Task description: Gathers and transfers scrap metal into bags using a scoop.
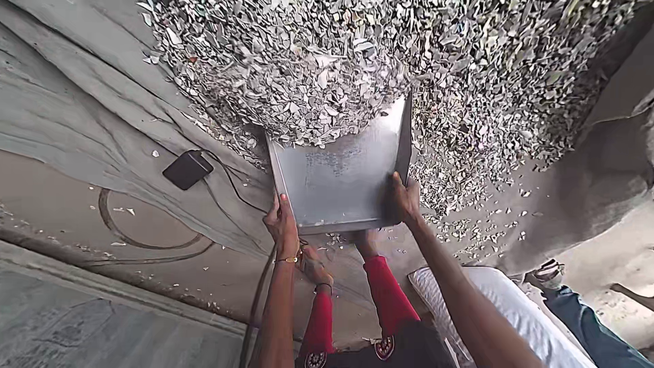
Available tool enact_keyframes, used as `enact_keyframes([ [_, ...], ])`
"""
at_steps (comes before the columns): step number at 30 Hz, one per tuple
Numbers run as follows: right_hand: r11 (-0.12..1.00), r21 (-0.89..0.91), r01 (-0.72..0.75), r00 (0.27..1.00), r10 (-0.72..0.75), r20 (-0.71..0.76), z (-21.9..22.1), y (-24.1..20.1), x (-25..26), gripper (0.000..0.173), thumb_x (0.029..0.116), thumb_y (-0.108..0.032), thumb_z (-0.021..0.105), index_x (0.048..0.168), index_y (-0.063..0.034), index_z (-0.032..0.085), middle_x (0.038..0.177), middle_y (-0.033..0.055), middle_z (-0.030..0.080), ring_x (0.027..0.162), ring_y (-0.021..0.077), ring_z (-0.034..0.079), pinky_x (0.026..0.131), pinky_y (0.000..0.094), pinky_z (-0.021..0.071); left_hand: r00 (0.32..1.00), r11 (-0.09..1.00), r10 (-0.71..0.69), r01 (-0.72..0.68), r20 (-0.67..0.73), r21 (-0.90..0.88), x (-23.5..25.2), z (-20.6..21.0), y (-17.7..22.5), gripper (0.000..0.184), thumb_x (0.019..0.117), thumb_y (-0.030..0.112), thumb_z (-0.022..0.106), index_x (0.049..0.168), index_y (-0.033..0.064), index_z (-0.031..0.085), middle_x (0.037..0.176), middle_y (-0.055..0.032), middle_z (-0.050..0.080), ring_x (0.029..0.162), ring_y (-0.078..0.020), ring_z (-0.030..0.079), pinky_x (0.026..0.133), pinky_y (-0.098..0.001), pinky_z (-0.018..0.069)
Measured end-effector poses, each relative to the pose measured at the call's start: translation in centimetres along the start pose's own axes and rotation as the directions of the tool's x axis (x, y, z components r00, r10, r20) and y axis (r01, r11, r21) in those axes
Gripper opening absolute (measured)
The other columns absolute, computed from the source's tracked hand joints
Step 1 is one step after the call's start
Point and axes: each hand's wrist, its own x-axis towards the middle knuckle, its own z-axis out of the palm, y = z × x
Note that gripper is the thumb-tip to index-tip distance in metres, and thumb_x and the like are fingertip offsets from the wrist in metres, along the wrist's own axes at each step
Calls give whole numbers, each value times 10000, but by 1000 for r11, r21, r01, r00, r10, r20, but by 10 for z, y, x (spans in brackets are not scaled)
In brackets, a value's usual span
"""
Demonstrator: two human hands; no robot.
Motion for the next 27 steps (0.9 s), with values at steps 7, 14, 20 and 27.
enact_keyframes([
  [7,965,-185,185,971,-208,-116,-21,-68,64,368,1075,-337,509,1103,-8,672,904,239,667,806,417,651,676,619,484,958,942,279,-258,-73,213,87,46,61,443,1071,386,499,1155,20,734,1129,-145,715,1060,-214,663,968,-428,498],
  [14,695,-324,642,699,-704,-128,-91,-238,123,585,1028,-471,517,1377,-7,584,1408,284,541,1307,442,532,1063,595,440,913,917,258,-335,-316,-218,195,13,192,572,1105,411,287,1569,87,367,1571,-141,430,1405,-255,451,1135,-446,378],
  [20,629,-445,638,684,-728,-48,-120,-423,197,875,1018,-644,404,1537,60,370,1567,306,383,1435,445,426,1144,627,358,904,958,275,-229,-327,173,247,95,216,763,1048,633,329,1621,132,288,1657,-192,286,1541,-370,248,1225,-600,193],
  [27,685,-338,646,675,-719,-166,-90,-435,214,797,989,-729,381,1122,-4,686,1125,238,668,1079,380,640,926,628,448,836,884,458,-393,-301,253,265,90,200,720,1031,597,437,1479,37,496,1462,-210,541,1388,-343,492,1170,-531,338],
])
